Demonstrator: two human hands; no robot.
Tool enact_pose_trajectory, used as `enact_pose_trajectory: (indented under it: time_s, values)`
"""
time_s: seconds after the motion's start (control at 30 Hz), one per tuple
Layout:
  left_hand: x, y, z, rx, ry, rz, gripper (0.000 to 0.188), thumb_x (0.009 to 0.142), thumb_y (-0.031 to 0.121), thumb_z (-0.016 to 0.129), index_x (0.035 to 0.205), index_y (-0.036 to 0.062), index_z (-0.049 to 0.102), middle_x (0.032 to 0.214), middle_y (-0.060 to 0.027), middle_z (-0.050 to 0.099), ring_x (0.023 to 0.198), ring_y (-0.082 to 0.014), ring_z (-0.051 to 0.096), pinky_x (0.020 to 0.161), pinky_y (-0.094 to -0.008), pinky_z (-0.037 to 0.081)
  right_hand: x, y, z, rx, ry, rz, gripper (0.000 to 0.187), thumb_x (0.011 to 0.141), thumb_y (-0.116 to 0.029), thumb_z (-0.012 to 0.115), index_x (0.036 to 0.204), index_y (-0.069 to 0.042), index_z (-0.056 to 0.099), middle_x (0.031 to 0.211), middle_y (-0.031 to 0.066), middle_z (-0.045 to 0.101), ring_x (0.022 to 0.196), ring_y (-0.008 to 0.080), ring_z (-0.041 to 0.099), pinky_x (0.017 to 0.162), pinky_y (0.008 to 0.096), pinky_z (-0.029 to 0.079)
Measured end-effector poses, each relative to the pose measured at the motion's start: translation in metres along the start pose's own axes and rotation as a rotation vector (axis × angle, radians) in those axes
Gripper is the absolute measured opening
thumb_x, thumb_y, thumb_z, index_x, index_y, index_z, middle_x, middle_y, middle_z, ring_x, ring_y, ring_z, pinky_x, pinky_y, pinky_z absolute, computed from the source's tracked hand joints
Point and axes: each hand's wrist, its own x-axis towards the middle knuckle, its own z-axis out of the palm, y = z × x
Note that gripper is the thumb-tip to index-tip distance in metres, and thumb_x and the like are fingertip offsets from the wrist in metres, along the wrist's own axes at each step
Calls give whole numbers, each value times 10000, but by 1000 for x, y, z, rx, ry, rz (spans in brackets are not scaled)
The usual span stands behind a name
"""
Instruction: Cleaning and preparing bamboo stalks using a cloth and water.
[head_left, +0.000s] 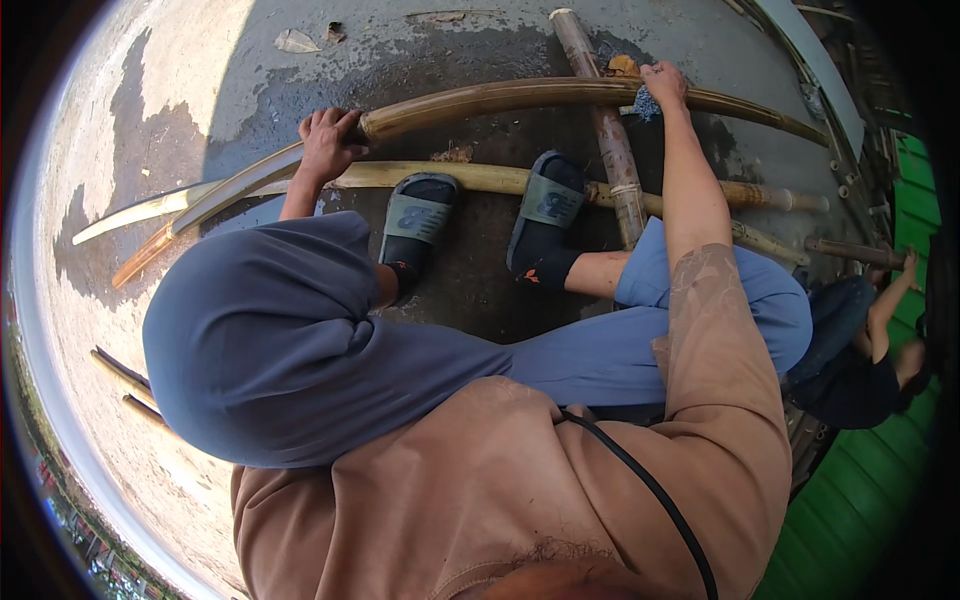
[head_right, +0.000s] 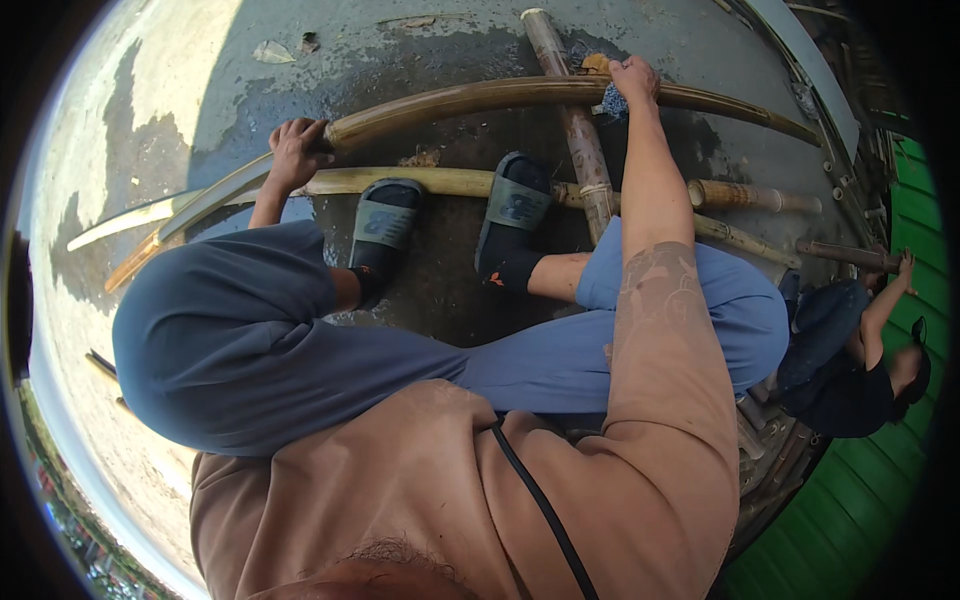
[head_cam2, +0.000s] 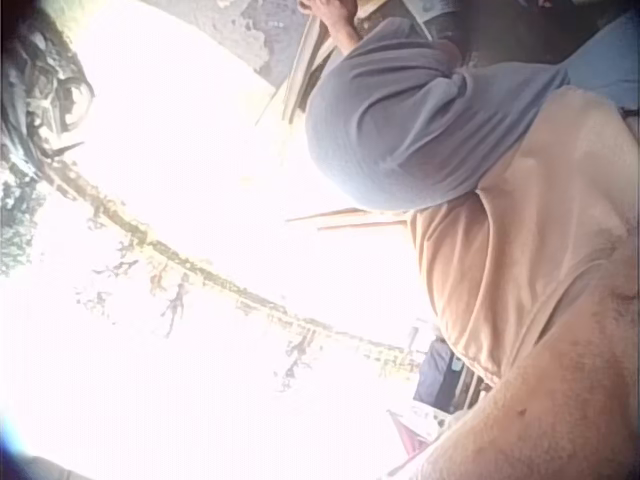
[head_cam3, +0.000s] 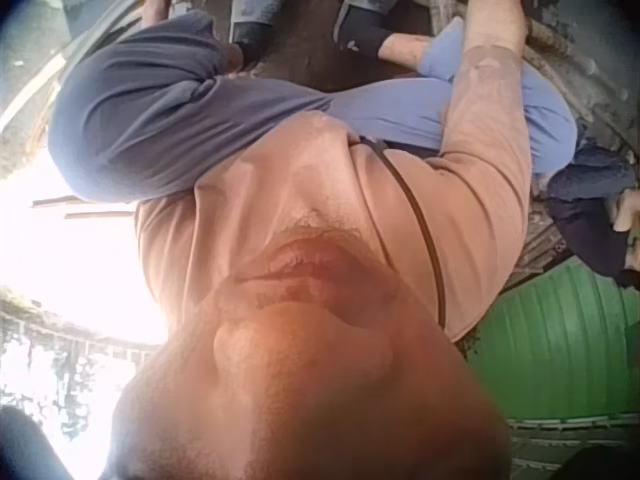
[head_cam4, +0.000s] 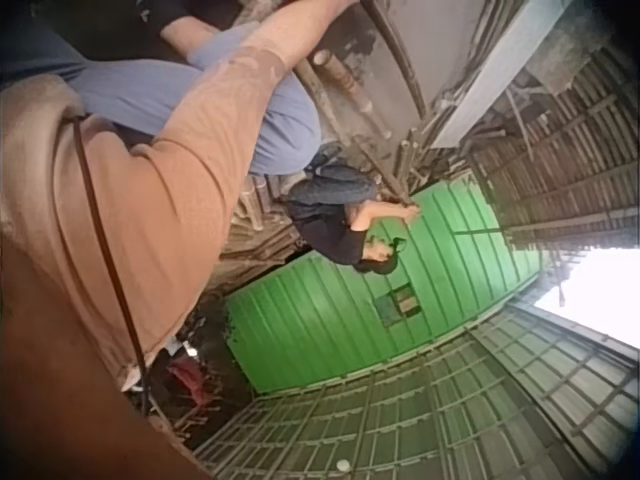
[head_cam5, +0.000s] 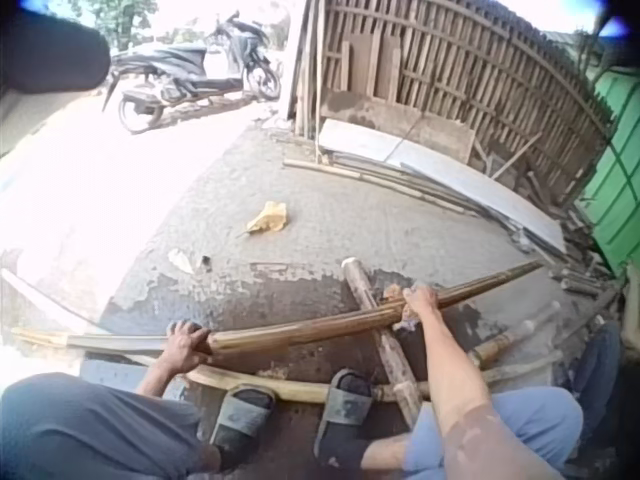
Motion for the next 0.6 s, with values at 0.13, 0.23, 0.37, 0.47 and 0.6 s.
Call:
enact_pose_trajectory:
  time_s: [0.13,0.23,0.37,0.47,0.6]
  values:
    - [0,-31,3,-36,-185,-181,668,882,373,803,1471,171,563,1454,-103,606,1377,-328,516,1200,-684,180,-70,-157,44,-78,-41,-209,423,901,-397,654,1110,-43,755,1152,205,755,1145,416,684,1009,518,537]
    - [-2,-26,15,43,-58,-135,716,886,433,790,1488,143,533,1471,-112,586,1392,-339,501,1195,-675,191,-166,-302,65,216,-139,-461,335,874,-292,681,1086,-39,744,1188,170,737,1195,369,640,1057,506,507]
    - [9,19,12,63,-59,-54,739,862,425,805,1466,123,504,1442,-105,575,1371,-339,507,1163,-656,249,-233,-397,96,344,-253,-454,345,869,-283,707,1131,-62,751,1237,159,720,1258,341,609,1122,470,446]
    - [-28,-11,15,137,23,-89,577,909,267,737,1429,121,533,1426,-97,586,1339,-327,534,1159,-656,256,-230,-403,83,322,-423,-491,342,873,-266,703,1139,-59,763,1248,155,724,1287,332,601,1145,467,421]
    - [-54,-38,3,114,72,-61,616,883,169,732,1459,120,519,1402,-90,593,1352,-316,525,1180,-658,218,-139,-297,49,34,-449,-213,430,884,-365,712,1189,-69,772,1289,177,733,1254,350,660,1089,500,465]
